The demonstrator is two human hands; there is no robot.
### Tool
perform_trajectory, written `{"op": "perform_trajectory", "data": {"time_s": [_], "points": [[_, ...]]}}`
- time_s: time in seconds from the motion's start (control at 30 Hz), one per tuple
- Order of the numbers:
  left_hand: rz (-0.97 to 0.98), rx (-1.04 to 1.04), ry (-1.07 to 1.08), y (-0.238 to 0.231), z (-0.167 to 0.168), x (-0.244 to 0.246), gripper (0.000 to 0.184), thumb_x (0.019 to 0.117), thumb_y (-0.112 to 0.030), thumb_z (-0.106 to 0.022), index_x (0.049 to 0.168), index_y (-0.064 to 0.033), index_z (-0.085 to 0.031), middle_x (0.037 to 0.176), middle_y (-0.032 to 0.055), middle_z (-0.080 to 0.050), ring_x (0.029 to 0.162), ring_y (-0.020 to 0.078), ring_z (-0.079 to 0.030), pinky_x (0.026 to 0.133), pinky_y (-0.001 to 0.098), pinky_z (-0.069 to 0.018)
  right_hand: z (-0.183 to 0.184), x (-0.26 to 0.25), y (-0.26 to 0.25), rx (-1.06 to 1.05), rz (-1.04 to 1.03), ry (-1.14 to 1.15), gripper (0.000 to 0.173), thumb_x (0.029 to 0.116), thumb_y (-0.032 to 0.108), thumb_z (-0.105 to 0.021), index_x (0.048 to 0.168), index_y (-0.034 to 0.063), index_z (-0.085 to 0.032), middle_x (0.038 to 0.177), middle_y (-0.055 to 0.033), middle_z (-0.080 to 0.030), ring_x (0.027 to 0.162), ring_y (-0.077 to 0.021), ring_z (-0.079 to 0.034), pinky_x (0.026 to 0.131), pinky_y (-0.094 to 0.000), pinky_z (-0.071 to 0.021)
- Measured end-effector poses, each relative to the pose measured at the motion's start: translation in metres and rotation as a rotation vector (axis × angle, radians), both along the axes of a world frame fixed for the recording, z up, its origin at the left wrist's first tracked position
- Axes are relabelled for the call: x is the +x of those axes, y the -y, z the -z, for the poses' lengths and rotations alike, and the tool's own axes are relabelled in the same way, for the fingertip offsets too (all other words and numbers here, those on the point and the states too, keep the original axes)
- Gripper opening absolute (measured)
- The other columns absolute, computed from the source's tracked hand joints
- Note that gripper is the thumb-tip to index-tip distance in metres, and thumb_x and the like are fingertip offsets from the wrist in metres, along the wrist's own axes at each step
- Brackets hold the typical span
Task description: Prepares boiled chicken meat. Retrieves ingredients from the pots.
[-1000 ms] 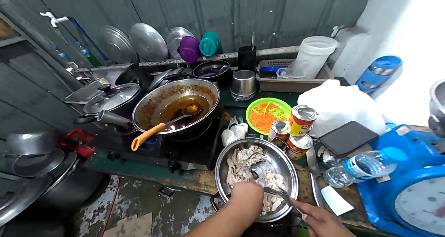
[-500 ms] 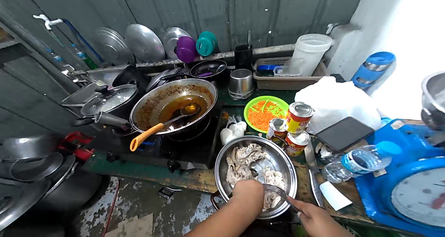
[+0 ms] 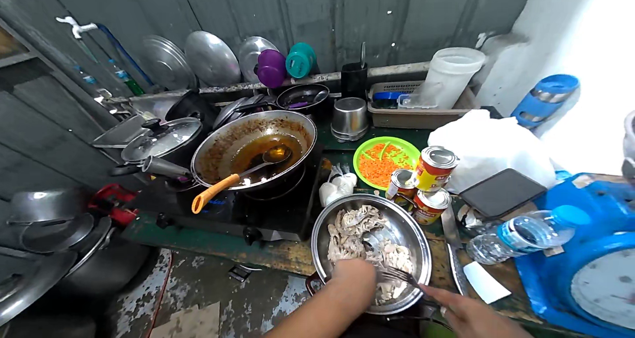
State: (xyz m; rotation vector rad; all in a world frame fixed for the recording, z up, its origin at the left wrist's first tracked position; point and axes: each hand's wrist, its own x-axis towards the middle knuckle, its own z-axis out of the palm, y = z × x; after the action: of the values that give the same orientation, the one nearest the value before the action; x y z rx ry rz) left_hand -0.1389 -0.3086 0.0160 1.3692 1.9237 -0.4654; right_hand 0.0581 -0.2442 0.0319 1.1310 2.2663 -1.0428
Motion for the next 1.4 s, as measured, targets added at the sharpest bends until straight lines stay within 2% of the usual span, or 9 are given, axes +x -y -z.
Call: {"op": "perform_trajectory", "data": {"time_s": [0.2,0.37,0.53,0.73,1.1,1.17,1.27,1.33,1.4], "points": [[0.068,-0.003,0.047,0.021,0.004,-0.021,0.031,0.1019,-0.016,-0.054,0.129,-0.0117,-0.070,0.134,0.0205,-0.064,0.122,0.0448,-0.062,0.094,0.0698,-0.0498,0.008,-0.012,-0.026,0.131,-0.041,0.038,0.051,0.1072,0.018,-0.042,0.156,0.0321,-0.048,0.134,-0.0170,-0.068,0.123,-0.0421,-0.064,0.101,-0.0676,-0.0469],[-0.011,0.158,0.135,0.051,0.005,-0.058,0.032,0.1040,-0.016,-0.052,0.130,-0.0116,-0.070,0.136,0.0183,-0.063,0.127,0.0373,-0.060,0.105,0.0594,-0.0490,0.029,-0.044,-0.021,0.187,-0.252,0.273,0.053,0.1044,0.020,-0.046,0.154,0.0387,-0.049,0.128,-0.0184,-0.071,0.122,-0.0416,-0.064,0.105,-0.0656,-0.0425],[-0.187,0.238,0.160,0.077,-0.009,-0.083,0.034,0.1064,-0.022,-0.049,0.132,-0.0136,-0.070,0.128,0.0153,-0.069,0.122,0.0334,-0.065,0.105,0.0569,-0.0492,0.004,-0.041,-0.046,0.166,-0.226,0.195,0.047,0.1054,0.021,-0.046,0.148,0.0399,-0.057,0.135,-0.0126,-0.069,0.125,-0.0402,-0.063,0.102,-0.0666,-0.0454],[-0.333,0.281,0.128,0.092,-0.012,-0.093,0.033,0.1057,-0.025,-0.050,0.130,-0.0171,-0.071,0.128,0.0094,-0.070,0.120,0.0279,-0.066,0.103,0.0553,-0.0507,0.039,-0.062,-0.043,0.189,-0.251,0.225,0.049,0.1044,0.022,-0.047,0.150,0.0377,-0.055,0.134,-0.0152,-0.069,0.125,-0.0417,-0.063,0.104,-0.0677,-0.0442],[-0.244,0.238,0.091,0.078,-0.016,-0.080,0.032,0.1053,-0.019,-0.050,0.129,-0.0127,-0.070,0.130,0.0143,-0.068,0.124,0.0335,-0.063,0.102,0.0589,-0.0500,0.025,-0.052,-0.053,0.067,-0.230,0.286,0.046,0.1037,0.020,-0.049,0.147,0.0302,-0.059,0.141,-0.0156,-0.064,0.132,-0.0404,-0.059,0.105,-0.0689,-0.0435],[-0.188,0.275,0.151,0.067,-0.007,-0.070,0.032,0.1038,-0.016,-0.051,0.128,-0.0106,-0.070,0.130,0.0166,-0.067,0.123,0.0351,-0.063,0.102,0.0590,-0.0502,0.025,-0.038,-0.059,-0.039,-0.130,0.156,0.045,0.1061,0.015,-0.046,0.148,0.0243,-0.058,0.133,-0.0159,-0.067,0.117,-0.0350,-0.067,0.099,-0.0603,-0.0498],[-0.137,0.354,0.170,0.047,0.004,-0.052,0.032,0.1035,-0.013,-0.050,0.128,-0.0084,-0.070,0.129,0.0192,-0.065,0.120,0.0369,-0.064,0.099,0.0584,-0.0523,0.033,-0.024,-0.057,-0.290,0.071,-0.099,0.043,0.1085,0.009,-0.040,0.150,0.0122,-0.052,0.085,-0.0109,-0.064,0.057,-0.0155,-0.054,0.058,-0.0343,-0.0494],[-0.114,0.317,0.113,0.034,0.007,-0.043,0.032,0.1045,-0.012,-0.048,0.128,-0.0087,-0.069,0.132,0.0190,-0.063,0.119,0.0380,-0.065,0.096,0.0599,-0.0539,0.035,-0.019,-0.050,-0.377,0.130,-0.164,0.044,0.1074,0.008,-0.040,0.149,0.0100,-0.053,0.075,-0.0060,-0.059,0.050,-0.0104,-0.048,0.051,-0.0283,-0.0444],[-0.114,0.245,0.053,0.027,0.009,-0.042,0.031,0.1040,-0.009,-0.048,0.127,-0.0064,-0.068,0.136,0.0200,-0.061,0.119,0.0400,-0.064,0.094,0.0617,-0.0543,0.026,-0.011,-0.047,-0.340,0.069,-0.124,0.044,0.1076,0.008,-0.040,0.149,0.0081,-0.053,0.090,-0.0132,-0.064,0.060,-0.0158,-0.051,0.060,-0.0351,-0.0467]]}}
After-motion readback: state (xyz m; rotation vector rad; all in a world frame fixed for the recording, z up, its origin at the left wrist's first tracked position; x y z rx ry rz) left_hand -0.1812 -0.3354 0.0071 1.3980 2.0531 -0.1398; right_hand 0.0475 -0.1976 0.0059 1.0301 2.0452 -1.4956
